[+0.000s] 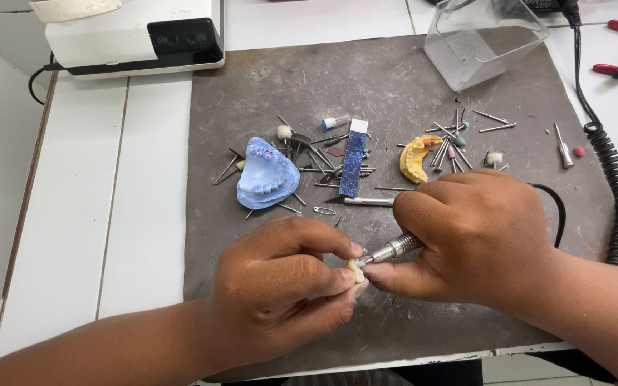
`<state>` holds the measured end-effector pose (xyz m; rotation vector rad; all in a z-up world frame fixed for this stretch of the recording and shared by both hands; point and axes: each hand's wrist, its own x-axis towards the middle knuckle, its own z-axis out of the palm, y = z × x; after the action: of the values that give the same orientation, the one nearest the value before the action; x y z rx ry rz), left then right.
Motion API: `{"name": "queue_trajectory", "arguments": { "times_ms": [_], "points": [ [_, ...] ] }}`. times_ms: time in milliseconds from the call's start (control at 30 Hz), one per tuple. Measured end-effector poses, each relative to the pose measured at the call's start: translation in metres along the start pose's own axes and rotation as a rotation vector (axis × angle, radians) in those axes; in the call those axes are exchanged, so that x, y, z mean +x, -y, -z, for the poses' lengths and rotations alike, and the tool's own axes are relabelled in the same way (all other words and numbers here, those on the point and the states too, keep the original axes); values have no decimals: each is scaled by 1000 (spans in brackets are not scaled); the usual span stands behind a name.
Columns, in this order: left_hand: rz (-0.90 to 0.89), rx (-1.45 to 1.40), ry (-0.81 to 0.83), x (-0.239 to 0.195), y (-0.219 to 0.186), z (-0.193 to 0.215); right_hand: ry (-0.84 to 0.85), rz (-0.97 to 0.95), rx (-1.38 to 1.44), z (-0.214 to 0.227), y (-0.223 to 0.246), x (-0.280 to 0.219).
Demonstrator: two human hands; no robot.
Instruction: The person uses a rotary handpiece to grind and shape a small artificial tooth, then repeatedly fits and adjusts the tooth within a yellow denture base and a blue dental mold. The person checks the fit by pressing the mold and denture together and separating them multiple times.
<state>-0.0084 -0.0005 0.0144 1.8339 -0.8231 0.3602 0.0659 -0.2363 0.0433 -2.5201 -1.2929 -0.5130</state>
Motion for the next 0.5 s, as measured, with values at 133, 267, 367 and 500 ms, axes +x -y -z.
{"name": "queue_trajectory", "arguments": {
  "times_ms": [133,267,367,500],
  "points": [
    [33,-41,13,0,1,0,-18,5,-1,-1,0,0],
    [11,-47,6,0,0,0,-39,20,3,0,-1,0],
    [19,-50,6,0,0,0,-39,21,4,0,-1,0],
    [22,-48,4,1,0,0,-48,24,-7,0,0,0]
  ]
}}
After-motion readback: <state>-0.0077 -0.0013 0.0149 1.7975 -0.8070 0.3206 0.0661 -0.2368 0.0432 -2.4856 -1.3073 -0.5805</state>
